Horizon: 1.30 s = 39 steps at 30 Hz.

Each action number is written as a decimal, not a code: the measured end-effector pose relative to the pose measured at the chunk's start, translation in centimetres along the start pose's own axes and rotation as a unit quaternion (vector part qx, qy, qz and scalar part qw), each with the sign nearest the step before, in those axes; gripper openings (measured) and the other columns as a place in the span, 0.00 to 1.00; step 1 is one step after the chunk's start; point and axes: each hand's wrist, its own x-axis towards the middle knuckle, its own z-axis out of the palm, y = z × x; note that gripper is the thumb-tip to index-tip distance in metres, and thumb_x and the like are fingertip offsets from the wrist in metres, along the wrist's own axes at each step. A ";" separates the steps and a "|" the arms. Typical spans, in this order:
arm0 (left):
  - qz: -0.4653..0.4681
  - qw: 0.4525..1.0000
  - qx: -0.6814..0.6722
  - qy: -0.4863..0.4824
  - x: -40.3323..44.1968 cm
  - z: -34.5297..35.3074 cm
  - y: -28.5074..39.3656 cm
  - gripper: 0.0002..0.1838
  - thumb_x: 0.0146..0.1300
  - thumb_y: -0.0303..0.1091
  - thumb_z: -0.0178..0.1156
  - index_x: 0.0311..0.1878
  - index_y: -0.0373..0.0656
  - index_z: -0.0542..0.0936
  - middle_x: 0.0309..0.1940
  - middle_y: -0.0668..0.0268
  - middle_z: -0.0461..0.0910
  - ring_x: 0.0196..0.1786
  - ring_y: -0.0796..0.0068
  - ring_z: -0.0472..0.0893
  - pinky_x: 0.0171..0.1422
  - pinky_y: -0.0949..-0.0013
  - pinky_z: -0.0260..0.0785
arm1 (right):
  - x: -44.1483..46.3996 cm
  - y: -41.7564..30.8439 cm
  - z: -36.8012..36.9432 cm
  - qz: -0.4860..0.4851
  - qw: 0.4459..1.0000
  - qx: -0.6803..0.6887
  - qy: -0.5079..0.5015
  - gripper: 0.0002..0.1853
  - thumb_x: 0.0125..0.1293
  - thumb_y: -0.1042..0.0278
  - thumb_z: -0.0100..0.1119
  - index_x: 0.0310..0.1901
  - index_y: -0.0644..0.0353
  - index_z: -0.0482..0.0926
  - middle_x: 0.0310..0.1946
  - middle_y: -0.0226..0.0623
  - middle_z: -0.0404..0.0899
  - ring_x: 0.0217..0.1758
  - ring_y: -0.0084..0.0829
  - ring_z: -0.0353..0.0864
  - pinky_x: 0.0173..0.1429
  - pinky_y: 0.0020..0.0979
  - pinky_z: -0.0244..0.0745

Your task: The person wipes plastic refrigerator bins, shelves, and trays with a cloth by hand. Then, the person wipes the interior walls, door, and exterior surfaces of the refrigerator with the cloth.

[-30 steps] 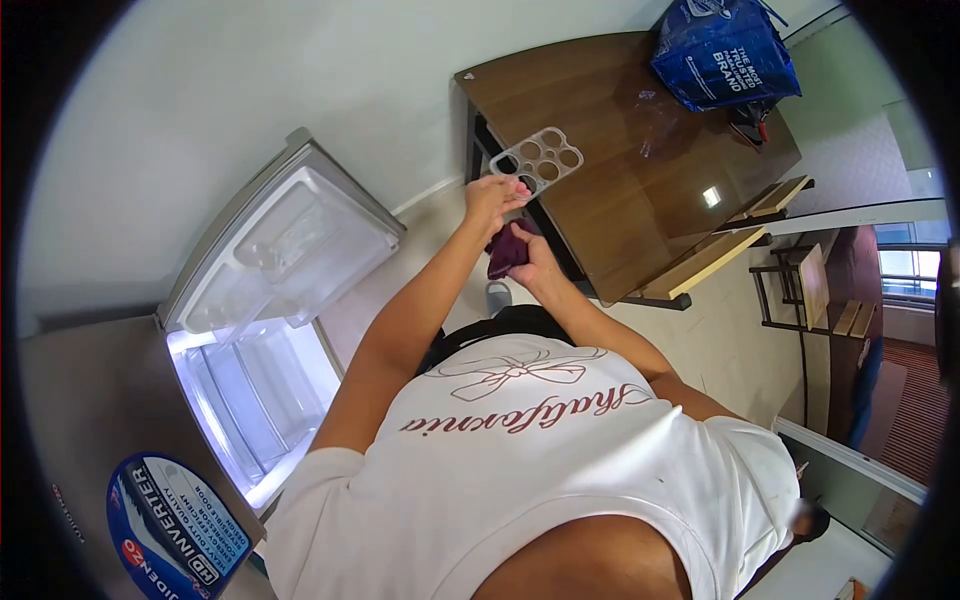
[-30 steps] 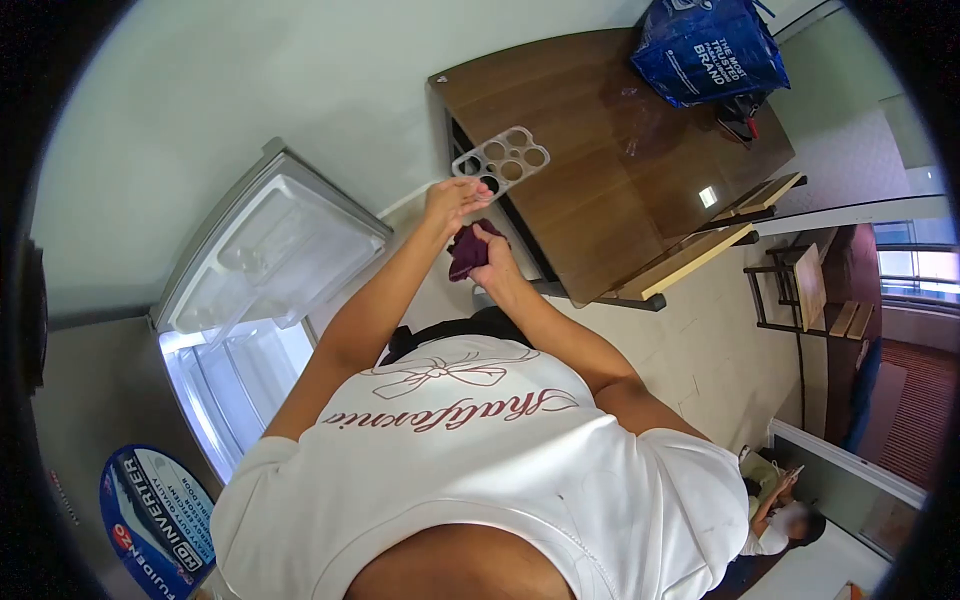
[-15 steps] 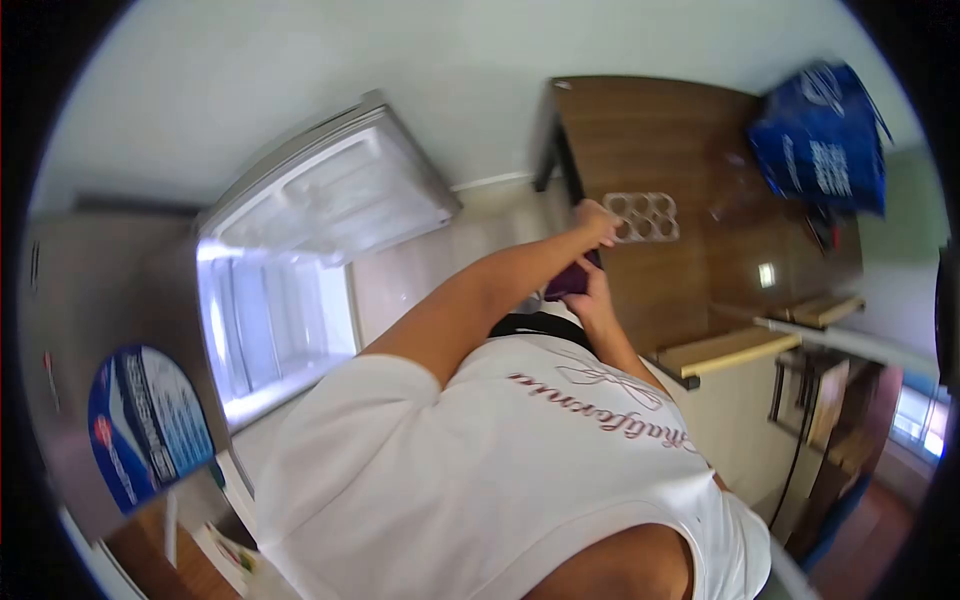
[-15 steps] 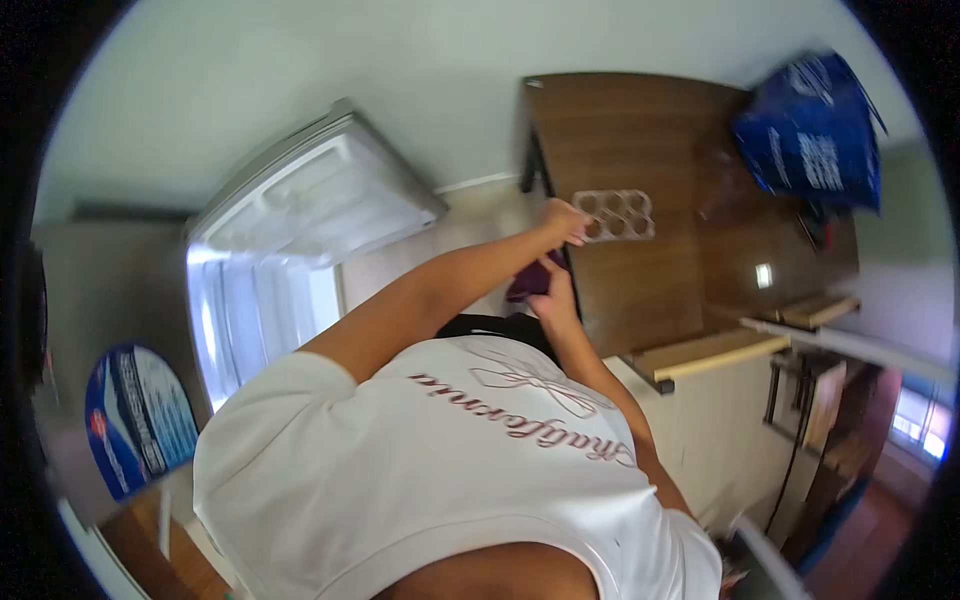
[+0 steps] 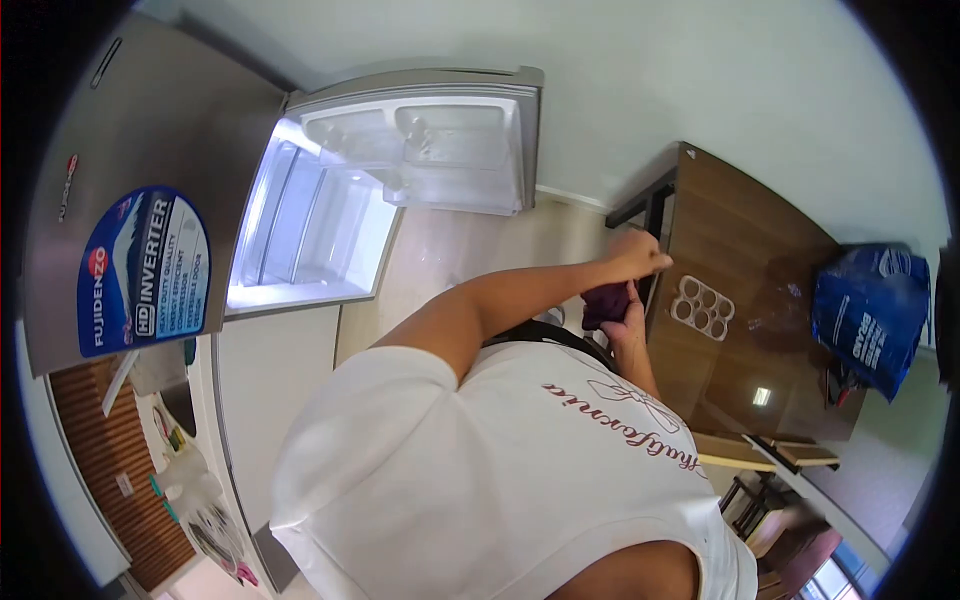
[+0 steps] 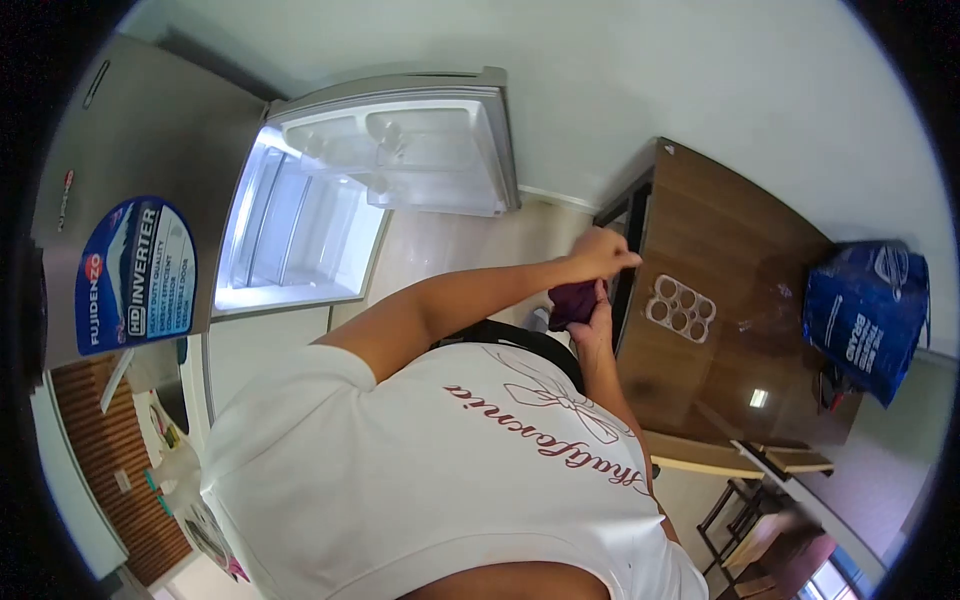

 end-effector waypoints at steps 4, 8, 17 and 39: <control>-0.067 0.965 -0.137 0.211 -4.2 -10.3 -8.5 0.19 0.60 0.48 0.58 0.27 0.40 0.79 0.16 0.62 0.77 0.17 0.72 0.77 0.25 0.67 0.68 | 0.4 1.2 5.1 0.046 0.998 -0.042 -0.017 0.20 0.67 0.46 0.43 0.50 0.50 0.74 0.46 0.34 0.78 0.48 0.42 0.76 0.50 0.56 0.66; -0.232 0.881 -0.236 0.337 -10.8 -20.5 -17.7 0.15 0.62 0.42 0.57 0.37 0.36 0.78 0.24 0.61 0.79 0.16 0.78 0.76 0.18 0.77 0.69 | 3.6 4.7 10.7 0.062 0.990 -0.109 -0.065 0.17 0.64 0.56 0.48 0.51 0.51 0.72 0.45 0.34 0.77 0.48 0.39 0.76 0.50 0.48 0.70; -0.265 0.665 -0.471 0.515 -17.2 -35.0 -34.3 0.42 0.55 0.44 0.66 0.61 0.32 0.51 0.49 0.46 0.69 0.43 0.59 0.77 0.33 0.62 0.80 | 9.0 22.0 35.0 -0.216 0.755 -0.500 -0.366 0.27 0.50 0.87 0.53 0.55 0.58 0.72 0.50 0.34 0.75 0.53 0.26 0.74 0.58 0.27 0.68; -0.038 0.612 -0.711 0.345 -17.7 -39.0 -39.4 0.21 0.67 0.44 0.51 0.56 0.41 0.64 0.48 0.54 0.71 0.48 0.44 0.75 0.52 0.41 0.73 | 27.0 34.8 43.9 -0.263 0.349 -0.796 -0.419 0.18 0.54 0.61 0.52 0.41 0.67 0.76 0.40 0.51 0.77 0.46 0.45 0.76 0.51 0.40 0.71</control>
